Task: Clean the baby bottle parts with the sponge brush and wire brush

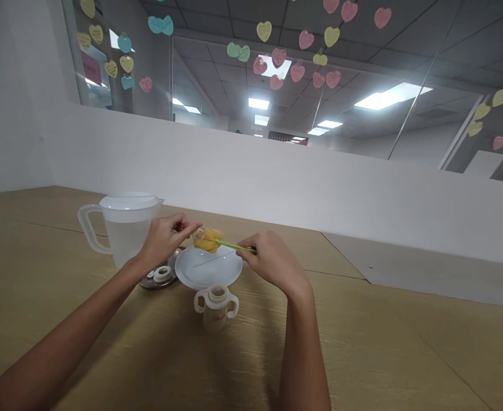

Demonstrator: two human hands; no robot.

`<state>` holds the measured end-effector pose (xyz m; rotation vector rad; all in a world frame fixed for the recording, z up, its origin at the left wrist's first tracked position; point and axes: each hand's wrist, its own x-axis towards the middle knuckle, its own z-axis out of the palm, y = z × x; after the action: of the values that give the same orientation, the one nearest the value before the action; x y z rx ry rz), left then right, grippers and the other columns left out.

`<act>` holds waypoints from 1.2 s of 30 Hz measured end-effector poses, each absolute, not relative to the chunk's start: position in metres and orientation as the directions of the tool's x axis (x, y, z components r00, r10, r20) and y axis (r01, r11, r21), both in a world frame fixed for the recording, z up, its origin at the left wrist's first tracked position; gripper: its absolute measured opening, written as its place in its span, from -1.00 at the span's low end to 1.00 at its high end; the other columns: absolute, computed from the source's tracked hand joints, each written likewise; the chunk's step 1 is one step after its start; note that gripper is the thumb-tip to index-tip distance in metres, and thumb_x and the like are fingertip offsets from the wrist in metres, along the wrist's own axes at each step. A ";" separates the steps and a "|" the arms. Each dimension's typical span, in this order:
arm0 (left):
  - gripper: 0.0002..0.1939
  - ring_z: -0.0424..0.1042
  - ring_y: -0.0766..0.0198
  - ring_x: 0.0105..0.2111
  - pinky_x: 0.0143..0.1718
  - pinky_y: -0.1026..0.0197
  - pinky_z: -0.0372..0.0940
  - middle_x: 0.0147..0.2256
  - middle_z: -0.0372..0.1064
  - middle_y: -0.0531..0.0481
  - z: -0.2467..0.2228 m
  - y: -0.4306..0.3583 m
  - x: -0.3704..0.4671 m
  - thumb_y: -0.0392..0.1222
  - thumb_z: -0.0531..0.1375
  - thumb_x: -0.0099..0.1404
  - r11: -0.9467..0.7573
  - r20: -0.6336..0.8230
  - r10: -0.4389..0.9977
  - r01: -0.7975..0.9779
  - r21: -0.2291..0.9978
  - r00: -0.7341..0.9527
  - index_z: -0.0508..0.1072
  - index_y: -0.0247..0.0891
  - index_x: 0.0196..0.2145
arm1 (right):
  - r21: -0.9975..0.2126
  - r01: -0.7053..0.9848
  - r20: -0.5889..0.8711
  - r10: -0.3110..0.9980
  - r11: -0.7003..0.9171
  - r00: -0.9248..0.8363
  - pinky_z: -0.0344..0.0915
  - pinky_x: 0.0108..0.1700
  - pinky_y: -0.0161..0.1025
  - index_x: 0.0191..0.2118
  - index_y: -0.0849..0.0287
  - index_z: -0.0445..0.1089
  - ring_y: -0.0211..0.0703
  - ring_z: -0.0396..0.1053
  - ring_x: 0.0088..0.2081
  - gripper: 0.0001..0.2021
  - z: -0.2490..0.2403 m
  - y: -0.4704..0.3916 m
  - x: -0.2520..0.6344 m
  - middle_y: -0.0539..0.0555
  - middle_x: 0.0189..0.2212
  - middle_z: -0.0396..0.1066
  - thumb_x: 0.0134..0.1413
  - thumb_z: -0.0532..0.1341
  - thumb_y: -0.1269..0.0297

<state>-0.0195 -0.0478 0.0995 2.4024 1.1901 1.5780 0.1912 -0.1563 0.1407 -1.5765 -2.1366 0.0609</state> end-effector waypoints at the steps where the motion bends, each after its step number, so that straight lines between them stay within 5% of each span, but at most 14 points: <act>1: -0.60 0.18 0.40 -0.61 -0.54 0.33 0.06 -0.64 0.26 0.08 0.099 -0.048 -0.019 0.08 0.12 0.16 -0.703 0.766 0.613 0.578 0.414 0.195 0.28 -0.31 -0.62 | -0.308 0.892 0.348 0.912 0.332 -0.219 -0.09 -0.53 -0.34 -0.52 0.23 0.41 -0.34 -0.12 -0.57 -0.71 0.141 -0.156 0.191 -0.05 -0.66 0.09 0.05 0.04 0.22; 12: -0.51 -0.11 0.44 -0.65 -0.57 0.29 -0.12 -0.72 -0.17 0.17 0.097 -0.047 -0.016 0.03 0.05 0.19 -0.689 0.757 0.618 0.611 0.390 0.214 -0.02 -0.28 -0.72 | -0.294 0.891 0.315 0.915 0.347 -0.252 -0.12 -0.53 -0.33 -0.53 0.22 0.42 -0.33 -0.11 -0.56 -0.69 0.139 -0.155 0.189 -0.05 -0.66 0.09 0.04 0.02 0.21; 22: -0.63 0.23 0.34 -0.54 -0.52 0.32 0.09 -0.58 0.31 0.04 0.100 -0.050 -0.017 0.06 0.09 0.17 -0.744 0.662 0.639 0.534 0.402 0.392 0.33 -0.31 -0.57 | -0.272 0.904 0.315 0.918 0.330 -0.241 -0.17 -0.54 -0.33 -0.61 0.23 0.34 -0.34 -0.16 -0.56 -0.70 0.137 -0.152 0.191 -0.07 -0.64 -0.07 0.03 0.03 0.26; 36: -0.79 0.41 0.27 -0.37 -0.31 0.27 0.28 -0.39 0.46 -0.02 0.109 -0.059 -0.022 -0.07 0.14 0.16 -0.808 0.624 0.584 0.445 0.386 0.520 0.45 -0.27 -0.41 | -0.301 0.903 0.274 0.935 0.307 -0.227 -0.06 -0.53 -0.33 -0.43 0.23 0.49 -0.32 -0.06 -0.56 -0.71 0.139 -0.153 0.193 -0.01 -0.63 0.13 0.02 0.06 0.22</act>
<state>-0.0221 -0.0591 0.1087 2.5799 0.8819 1.1604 0.1927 -0.1534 0.1391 -1.6378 -2.1817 0.1087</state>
